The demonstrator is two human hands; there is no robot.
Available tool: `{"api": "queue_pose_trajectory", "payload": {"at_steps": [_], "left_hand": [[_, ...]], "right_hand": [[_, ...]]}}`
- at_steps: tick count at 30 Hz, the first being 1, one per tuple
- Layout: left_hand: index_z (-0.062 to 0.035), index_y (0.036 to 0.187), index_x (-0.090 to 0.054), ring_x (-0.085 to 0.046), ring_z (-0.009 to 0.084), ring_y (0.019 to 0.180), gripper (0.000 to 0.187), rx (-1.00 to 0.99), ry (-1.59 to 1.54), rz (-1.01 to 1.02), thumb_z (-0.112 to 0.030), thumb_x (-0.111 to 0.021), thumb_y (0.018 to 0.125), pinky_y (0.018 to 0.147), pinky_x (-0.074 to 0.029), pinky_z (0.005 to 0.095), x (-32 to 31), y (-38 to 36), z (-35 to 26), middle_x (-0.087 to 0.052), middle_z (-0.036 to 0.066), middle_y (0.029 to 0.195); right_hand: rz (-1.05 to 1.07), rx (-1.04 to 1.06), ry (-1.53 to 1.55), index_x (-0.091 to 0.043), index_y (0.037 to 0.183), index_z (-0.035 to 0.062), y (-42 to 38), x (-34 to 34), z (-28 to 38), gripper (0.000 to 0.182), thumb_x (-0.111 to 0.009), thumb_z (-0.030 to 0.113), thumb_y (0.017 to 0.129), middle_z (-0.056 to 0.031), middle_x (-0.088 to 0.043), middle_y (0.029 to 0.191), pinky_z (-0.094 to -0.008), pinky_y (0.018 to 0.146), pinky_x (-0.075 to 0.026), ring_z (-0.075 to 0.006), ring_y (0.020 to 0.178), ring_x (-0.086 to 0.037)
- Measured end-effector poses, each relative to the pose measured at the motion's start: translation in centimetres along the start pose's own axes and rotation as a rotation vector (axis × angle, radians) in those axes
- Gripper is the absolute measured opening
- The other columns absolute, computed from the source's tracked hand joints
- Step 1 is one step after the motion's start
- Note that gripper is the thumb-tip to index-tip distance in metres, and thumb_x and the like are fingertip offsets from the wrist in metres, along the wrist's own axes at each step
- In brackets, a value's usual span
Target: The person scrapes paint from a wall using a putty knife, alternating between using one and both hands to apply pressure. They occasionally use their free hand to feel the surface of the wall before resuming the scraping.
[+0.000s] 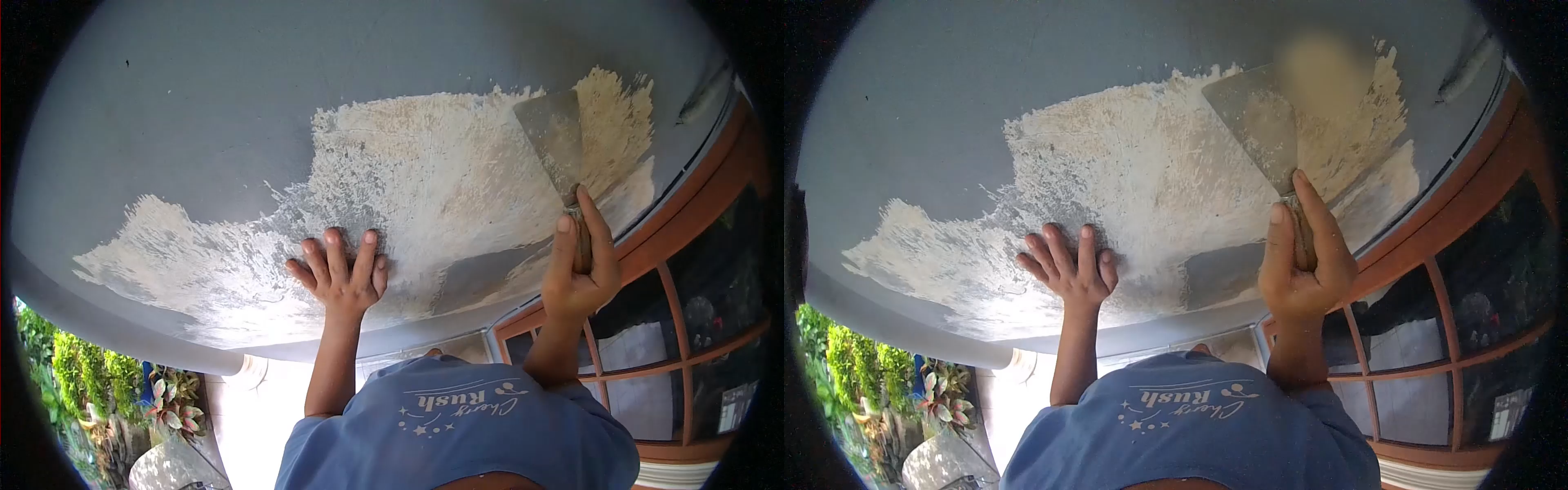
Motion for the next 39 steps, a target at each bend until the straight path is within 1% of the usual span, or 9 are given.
{"api": "queue_pose_trajectory", "payload": {"at_steps": [4,7,13,19,22,25,26,30,39], "left_hand": [[-0.0216,0.137,-0.047,-0.013,0.0426,0.141,0.047,0.018,-0.051,0.012,-0.04,-0.035,0.095,0.113,0.003,0.0562,0.2,0.3,-0.1,-0.028,0.023,0.148],[-0.0152,0.132,-0.052,-0.028,0.0421,0.136,0.043,0.01,0.004,0.024,-0.033,-0.04,0.095,0.112,-0.014,0.0556,1.7,3.1,-1.1,-0.04,0.023,0.141],[0.0,0.123,-0.054,-0.06,0.0326,0.108,0.037,0.049,-1.097,0.23,-0.017,-0.05,0.091,0.088,-0.048,0.0397,5.2,9.8,-3.3,-0.063,0.019,0.113],[0.0029,0.127,-0.048,-0.058,0.0264,0.107,0.048,0.58,-2.154,0.679,-0.035,-0.034,0.101,0.093,-0.045,0.036,4.9,13.7,-8.2,-0.062,0.019,0.114],[0.003,0.117,-0.053,-0.057,0.0244,0.109,0.054,0.745,-2.316,0.578,-0.041,-0.024,0.102,0.096,-0.043,0.034,5.1,14.3,-9.3,-0.063,0.017,0.11],[0.0001,0.099,-0.055,-0.052,0.029,0.12,0.055,0.882,-2.364,0.594,-0.041,-0.02,0.102,0.1,-0.043,0.0406,5.0,15.0,-8.5,-0.062,0.022,0.104],[-0.0029,0.088,-0.053,-0.061,0.0306,0.107,0.053,0.943,-2.299,0.554,-0.04,-0.019,0.102,0.101,-0.043,0.0444,4.8,15.0,-8.5,-0.061,0.015,0.073],[-0.0084,0.08,-0.047,-0.068,0.0312,0.068,0.046,0.99,-2.394,0.55,-0.039,-0.02,0.102,0.095,-0.048,0.049,5.8,15.5,-8.6,-0.028,-0.003,0.043],[-0.0084,0.08,-0.042,-0.044,0.016,0.039,0.04,1.191,-2.476,0.579,-0.04,-0.029,0.101,0.068,-0.055,0.0416,6.8,16.7,-8.4,-0.032,0.0,0.045]], "right_hand": [[-0.014,0.123,-0.043,-0.059,0.112,-0.0092,-1.2,-0.7,-0.5,0.031,-0.065,0.001,0.083,-0.0198,-0.068,0.102,-0.0266,0.069,-0.055,-0.0229,0.086,-0.069],[-0.002,0.155,-0.064,-0.059,0.112,-0.0084,-1.4,-1.1,0.0,0.032,-0.065,0.001,0.083,-0.02,-0.067,0.101,-0.0279,0.069,-0.055,-0.025,0.086,-0.069],[0.005,0.147,-0.014,-0.059,0.115,-0.0068,0.3,-1.0,1.6,0.034,-0.065,0.001,0.083,-0.0192,-0.067,0.098,-0.029,0.066,-0.054,-0.0263,0.084,-0.069],[0.207,0.097,0.167,-0.059,0.115,-0.0051,-2.0,-0.9,4.0,0.034,-0.064,0.002,0.082,-0.0156,-0.066,0.088,-0.0296,0.061,-0.052,-0.0267,0.075,-0.067],[0.323,0.11,0.288,-0.054,0.12,-0.0049,-2.2,-0.6,3.6,0.037,-0.061,0.005,0.084,-0.0144,-0.066,0.088,-0.029,0.064,-0.051,-0.0215,0.075,-0.067],[0.517,-0.373,0.637,-0.044,0.128,-0.005,-2.0,0.9,4.9,0.046,-0.059,0.005,0.086,-0.0149,-0.064,0.094,-0.0288,0.07,-0.05,-0.0172,0.081,-0.065],[0.551,-0.416,0.71,-0.034,0.133,-0.0067,-2.6,0.9,4.8,0.053,-0.056,0.004,0.086,-0.0172,-0.062,0.101,-0.0285,0.076,-0.049,-0.018,0.089,-0.063],[0.442,-0.034,0.616,-0.035,0.13,-0.0118,-3.3,-0.3,4.2,0.052,-0.057,0.004,0.084,-0.0228,-0.059,0.109,-0.0319,0.084,-0.049,-0.026,0.099,-0.062],[0.521,0.079,0.488,-0.041,0.122,-0.0152,-3.4,0.4,4.4,0.044,-0.051,0.005,0.084,-0.0318,-0.051,0.122,-0.0399,0.103,-0.034,-0.0362,0.118,-0.05]]}}
Point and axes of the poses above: each hand's wrist, its own y-axis towards the middle knuckle, its own x-axis out of the back of the hand, z = x × y, the point moved 1 cm from there along y, towards the middle knuckle
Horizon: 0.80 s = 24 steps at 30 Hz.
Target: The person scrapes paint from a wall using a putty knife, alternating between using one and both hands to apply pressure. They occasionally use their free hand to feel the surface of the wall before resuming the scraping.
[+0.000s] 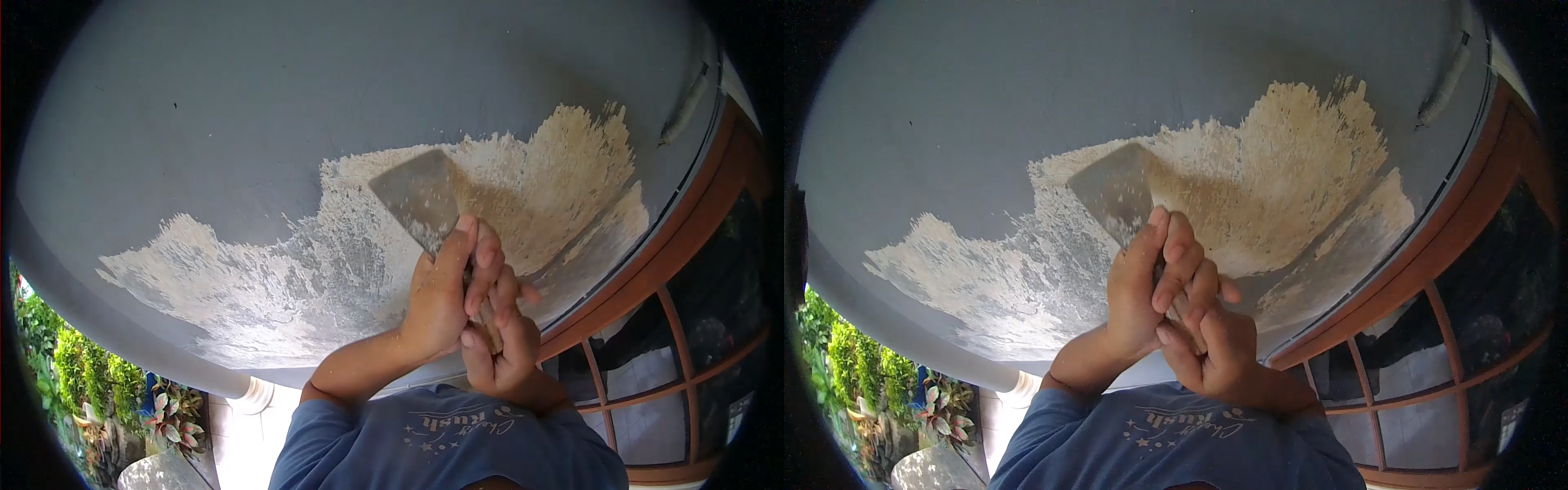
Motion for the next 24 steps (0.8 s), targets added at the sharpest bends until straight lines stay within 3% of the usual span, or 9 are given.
{"api": "queue_pose_trajectory", "payload": {"at_steps": [3,7,10,12,13,16,19,24], "left_hand": [[-0.0091,0.08,-0.042,-0.042,0.0153,0.039,0.039,0.037,-0.026,0.016,-0.039,-0.029,0.102,0.064,-0.053,0.0399,0.1,0.2,-0.1,-0.033,0.0,0.046],[-0.009,0.082,-0.042,-0.04,0.0139,0.039,0.037,0.01,-0.083,0.066,-0.038,-0.03,0.102,0.062,-0.053,0.0397,-1.0,0.8,-0.3,-0.033,-0.001,0.047],[-0.0088,0.087,-0.043,-0.038,0.0121,0.038,0.035,-0.071,-0.016,-0.059,-0.037,-0.029,0.102,0.062,-0.053,0.0395,-1.1,0.7,0.3,-0.032,-0.002,0.046],[-0.0103,0.092,-0.043,-0.035,0.0096,0.036,0.034,-0.147,0.023,-0.203,-0.037,-0.025,0.102,0.063,-0.055,0.0377,-2.0,0.9,0.6,-0.03,-0.004,0.045],[-0.0099,0.095,-0.043,-0.035,0.0092,0.036,0.033,-0.141,0.033,-0.153,-0.037,-0.025,0.102,0.061,-0.055,0.0366,-1.7,0.9,0.5,-0.03,-0.004,0.045],[-0.0095,0.099,-0.042,-0.034,0.0079,0.036,0.031,-0.12,0.056,-0.069,-0.036,-0.026,0.103,0.054,-0.054,0.0332,-0.8,1.0,0.1,-0.029,-0.004,0.045],[-0.0101,0.099,-0.042,-0.032,0.0067,0.036,0.028,-0.095,0.042,-0.085,-0.034,-0.028,0.103,0.047,-0.052,0.0307,-0.9,0.6,0.2,-0.028,-0.005,0.045],[-0.0104,0.097,-0.041,-0.028,0.0068,0.035,0.024,-0.055,0.023,-0.069,-0.031,-0.03,0.102,0.043,-0.049,0.03,-2.2,0.8,-0.7,-0.027,-0.005,0.047]], "right_hand": [[0.01,0.018,-0.059,-0.044,0.119,-0.0148,-0.7,-0.1,-0.8,0.041,-0.05,0.008,0.086,-0.0304,-0.052,0.121,-0.0395,0.102,-0.036,-0.035,0.119,-0.05],[-0.087,0.254,-0.129,-0.043,0.121,-0.0148,1.2,0.8,-0.4,0.041,-0.049,0.01,0.089,-0.029,-0.052,0.123,-0.0357,0.097,-0.041,-0.029,0.115,-0.054],[-0.072,-0.006,-0.005,-0.04,0.126,-0.0151,-0.7,0.0,-1.4,0.045,-0.048,0.008,0.089,-0.0278,-0.055,0.118,-0.0325,0.093,-0.043,-0.0265,0.11,-0.056],[-0.182,0.083,-0.089,-0.048,0.119,-0.014,0.3,-0.4,-1.5,0.041,-0.056,0.007,0.085,-0.0267,-0.062,0.104,-0.032,0.075,-0.051,-0.0298,0.091,-0.065],[-0.234,0.121,-0.131,-0.051,0.115,-0.0134,0.6,-0.5,-1.5,0.039,-0.061,0.006,0.084,-0.0261,-0.065,0.097,-0.0318,0.065,-0.055,-0.0315,0.081,-0.07],[-0.188,0.033,-0.01,-0.048,0.119,-0.0149,0.2,-0.5,-1.4,0.043,-0.061,0.007,0.083,-0.0266,-0.064,0.099,-0.0335,0.066,-0.055,-0.0329,0.082,-0.069],[-0.061,0.098,-0.156,-0.048,0.119,-0.0155,0.5,0.7,-0.7,0.044,-0.062,0.008,0.084,-0.0257,-0.065,0.098,-0.0339,0.066,-0.055,-0.0336,0.081,-0.069],[-0.147,0.204,-0.252,-0.05,0.116,-0.0136,1.6,0.7,-0.4,0.043,-0.063,0.011,0.083,-0.0221,-0.065,0.091,-0.0345,0.064,-0.055,-0.0318,0.076,-0.069]]}}
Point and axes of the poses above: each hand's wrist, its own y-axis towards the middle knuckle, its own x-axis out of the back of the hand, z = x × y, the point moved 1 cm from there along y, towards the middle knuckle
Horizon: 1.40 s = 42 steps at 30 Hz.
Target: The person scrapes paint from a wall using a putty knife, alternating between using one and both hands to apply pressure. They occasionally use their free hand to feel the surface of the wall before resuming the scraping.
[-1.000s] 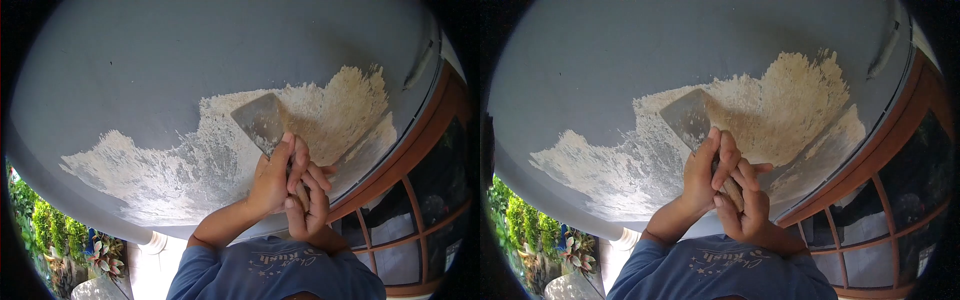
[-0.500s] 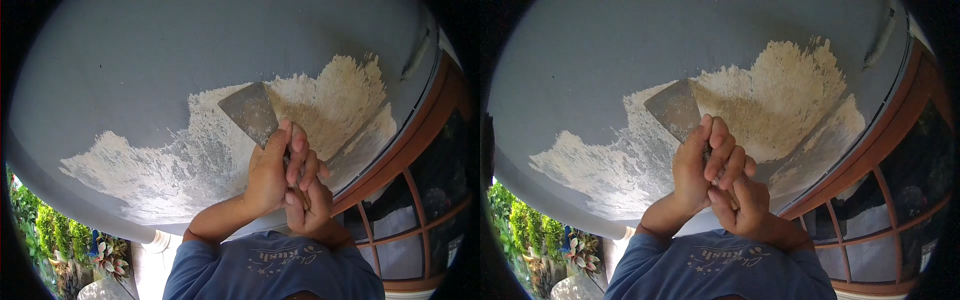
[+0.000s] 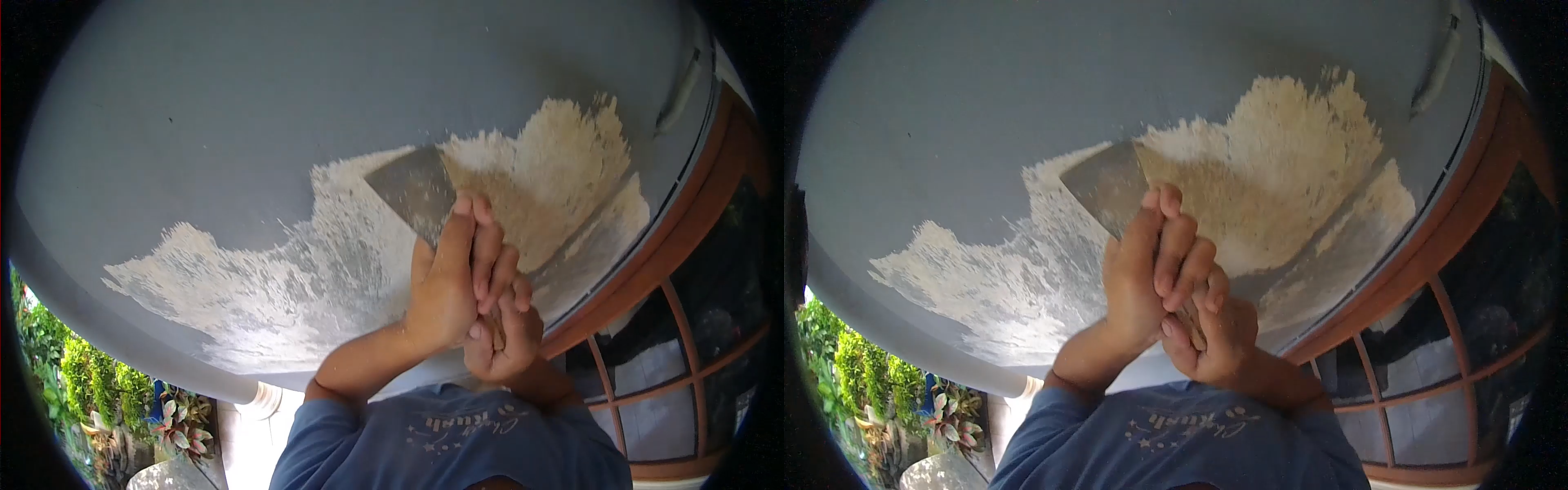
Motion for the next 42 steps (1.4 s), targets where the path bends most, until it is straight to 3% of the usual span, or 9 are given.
{"api": "queue_pose_trajectory", "payload": {"at_steps": [6,11,15,21,27,32,35,42], "left_hand": [[-0.0115,0.097,-0.041,-0.026,0.0073,0.036,0.021,0.02,-0.029,-0.059,-0.029,-0.03,0.102,0.038,-0.039,0.0265,0.6,-0.6,0.6,-0.026,-0.004,0.048],[-0.0105,0.095,-0.042,-0.028,0.0086,0.038,0.022,0.007,-0.091,0.013,-0.028,-0.032,0.103,0.039,-0.038,0.027,0.0,0.2,0.3,-0.029,-0.001,0.049],[-0.0119,0.096,-0.041,-0.025,0.0067,0.036,0.02,-0.001,-0.026,-0.077,-0.028,-0.03,0.102,0.038,-0.034,0.0238,0.1,-0.4,1.0,-0.026,-0.005,0.048],[-0.0104,0.095,-0.042,-0.027,0.0093,0.038,0.022,-0.019,-0.062,0.03,-0.027,-0.03,0.103,0.041,-0.036,0.0271,-0.1,0.4,0.5,-0.029,-0.001,0.049],[-0.0116,0.096,-0.04,-0.024,0.0063,0.036,0.019,-0.004,-0.055,-0.032,-0.028,-0.032,0.102,0.039,-0.03,0.0225,0.6,-0.2,1.7,-0.025,-0.005,0.048],[-0.012,0.095,-0.041,-0.024,0.0061,0.036,0.021,-0.017,-0.008,0.004,-0.03,-0.033,0.103,0.038,-0.03,0.0226,0.8,-0.2,1.7,-0.026,-0.005,0.047],[-0.0122,0.095,-0.042,-0.024,0.0058,0.036,0.022,-0.069,0.033,-0.021,-0.03,-0.033,0.103,0.038,-0.03,0.0222,0.7,1.8,0.8,-0.026,-0.005,0.047],[-0.0117,0.096,-0.043,-0.026,0.0063,0.036,0.023,0.018,0.02,-0.026,-0.031,-0.032,0.102,0.038,-0.032,0.0227,0.5,0.1,1.1,-0.026,-0.005,0.047]], "right_hand": [[0.022,-0.042,0.058,-0.054,0.107,-0.0108,-1.5,-0.1,0.1,0.036,-0.065,0.011,0.081,-0.0192,-0.065,0.086,-0.0338,0.06,-0.054,-0.0306,0.07,-0.068],[-0.095,0.089,0.054,-0.055,0.105,-0.0102,-0.1,0.1,-1.0,0.035,-0.066,0.011,0.08,-0.0184,-0.064,0.082,-0.034,0.057,-0.053,-0.0312,0.065,-0.067],[-0.054,-0.017,0.104,-0.054,0.107,-0.0109,-1.7,-0.3,-1.0,0.037,-0.066,0.011,0.08,-0.0193,-0.064,0.081,-0.0351,0.056,-0.052,-0.0322,0.064,-0.066],[-0.083,0.041,0.031,-0.052,0.111,-0.0111,-1.4,-0.4,-1.8,0.041,-0.067,0.012,0.081,-0.0191,-0.064,0.081,-0.0363,0.055,-0.052,-0.0333,0.063,-0.066],[-0.079,-0.026,0.094,-0.051,0.114,-0.0103,-2.5,-0.5,-1.4,0.043,-0.067,0.013,0.081,-0.019,-0.064,0.082,-0.0364,0.055,-0.051,-0.0331,0.064,-0.066],[-0.009,-0.029,0.088,-0.05,0.115,-0.0099,-2.5,-0.2,-1.2,0.045,-0.068,0.012,0.08,-0.019,-0.064,0.08,-0.0363,0.054,-0.051,-0.0329,0.062,-0.066],[-0.05,-0.003,-0.034,-0.049,0.115,-0.0111,-1.5,-1.1,-2.5,0.046,-0.069,0.011,0.08,-0.0187,-0.064,0.077,-0.0357,0.053,-0.051,-0.0324,0.061,-0.066],[-0.149,0.004,0.108,-0.051,0.112,-0.0097,-2.2,-1.2,-1.9,0.044,-0.07,0.013,0.079,-0.0184,-0.064,0.076,-0.0351,0.053,-0.051,-0.0306,0.06,-0.065]]}}
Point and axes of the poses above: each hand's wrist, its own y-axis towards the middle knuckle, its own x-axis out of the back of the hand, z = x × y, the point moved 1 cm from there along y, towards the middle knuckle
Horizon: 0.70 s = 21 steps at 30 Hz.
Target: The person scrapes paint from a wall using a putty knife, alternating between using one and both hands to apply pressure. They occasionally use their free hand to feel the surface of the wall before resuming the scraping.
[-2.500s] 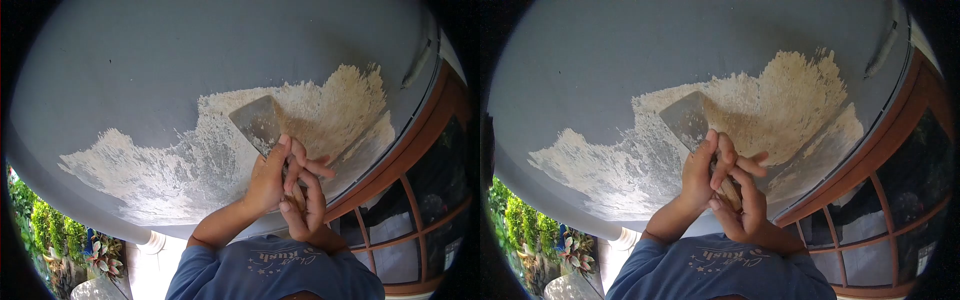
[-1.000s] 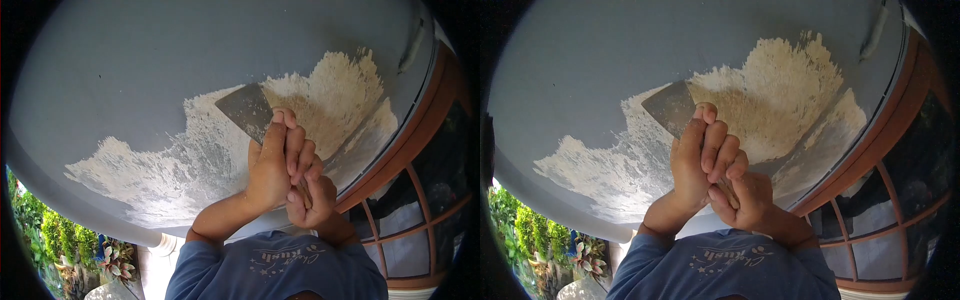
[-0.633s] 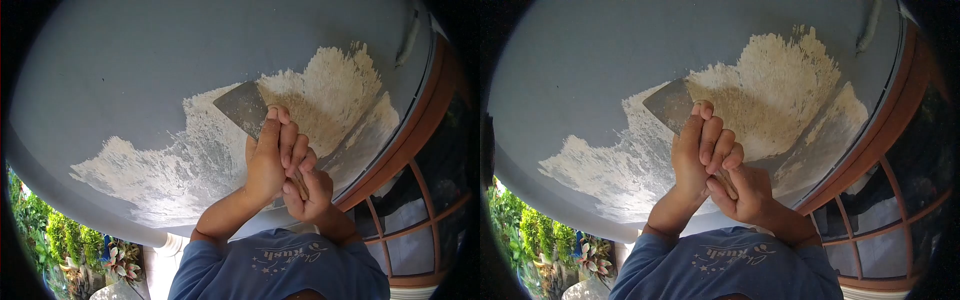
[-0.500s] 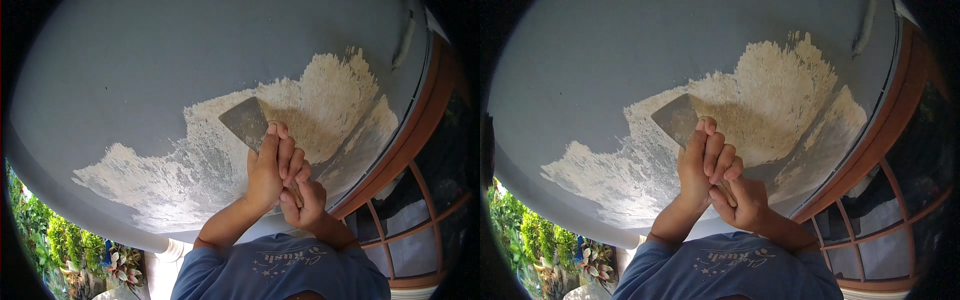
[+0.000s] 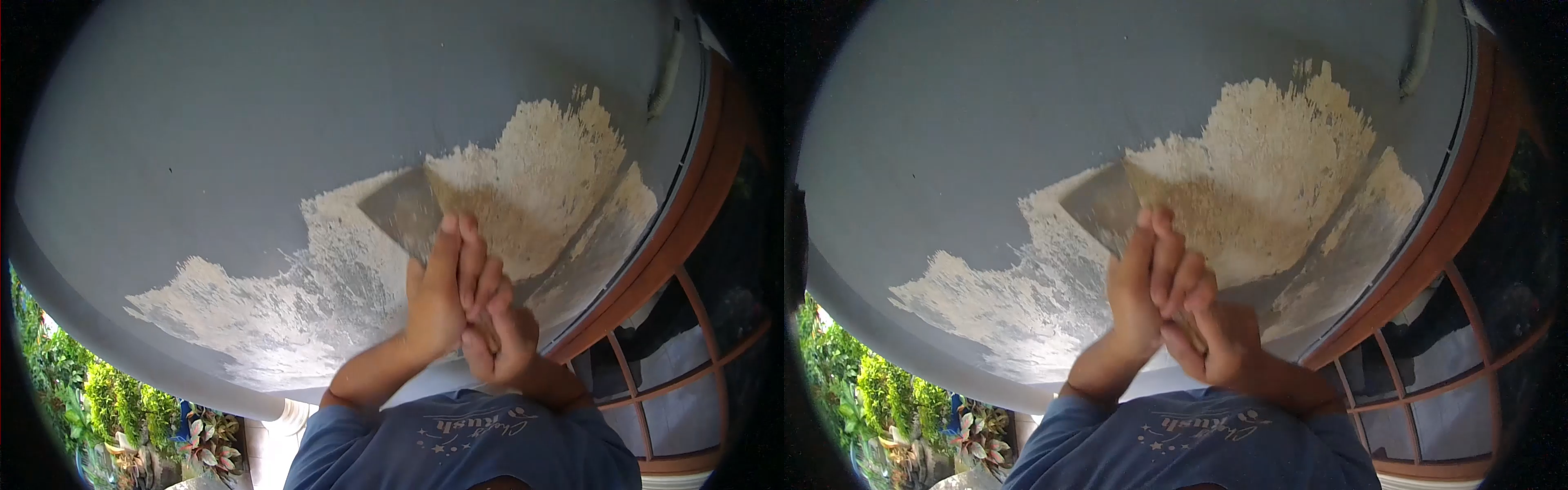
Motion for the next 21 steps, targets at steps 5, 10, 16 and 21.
{"api": "queue_pose_trajectory", "payload": {"at_steps": [5,10,16,21], "left_hand": [[-0.0114,0.096,-0.042,-0.026,0.0068,0.036,0.022,-0.02,0.094,-0.059,-0.029,-0.031,0.102,0.038,-0.032,0.0242,0.4,1.0,-0.3,-0.027,-0.005,0.047],[-0.0119,0.096,-0.041,-0.025,0.0065,0.036,0.02,-0.044,0.051,0.053,-0.029,-0.031,0.102,0.038,-0.031,0.0237,0.0,1.4,-1.1,-0.026,-0.005,0.047],[-0.0124,0.096,-0.04,-0.025,0.0063,0.035,0.019,-0.014,-0.042,0.001,-0.028,-0.031,0.102,0.038,-0.03,0.0222,0.6,0.3,-0.3,-0.025,-0.005,0.046],[-0.0119,0.097,-0.041,-0.024,0.0061,0.035,0.018,-0.008,-0.074,-0.007,-0.027,-0.032,0.102,0.037,-0.03,0.0223,-0.2,-0.2,-0.4,-0.026,-0.006,0.046]], "right_hand": [[0.042,-0.049,-0.094,-0.055,0.109,-0.0072,-0.1,-0.6,-0.6,0.04,-0.069,0.014,0.079,-0.0187,-0.064,0.077,-0.0349,0.053,-0.051,-0.0304,0.059,-0.065],[-0.001,0.001,0.021,-0.053,0.111,-0.0093,1.6,-0.6,-0.5,0.042,-0.069,0.014,0.08,-0.0189,-0.064,0.077,-0.0344,0.053,-0.051,-0.0303,0.06,-0.065],[0.143,-0.077,-0.027,-0.053,0.108,-0.0069,0.1,0.0,0.5,0.039,-0.068,0.017,0.081,-0.0158,-0.06,0.07,-0.0362,0.051,-0.05,-0.0311,0.057,-0.063],[0.044,-0.039,0.044,-0.052,0.11,-0.0056,0.8,0.1,1.1,0.04,-0.069,0.016,0.081,-0.0148,-0.06,0.07,-0.0364,0.048,-0.048,-0.0304,0.054,-0.062]]}}
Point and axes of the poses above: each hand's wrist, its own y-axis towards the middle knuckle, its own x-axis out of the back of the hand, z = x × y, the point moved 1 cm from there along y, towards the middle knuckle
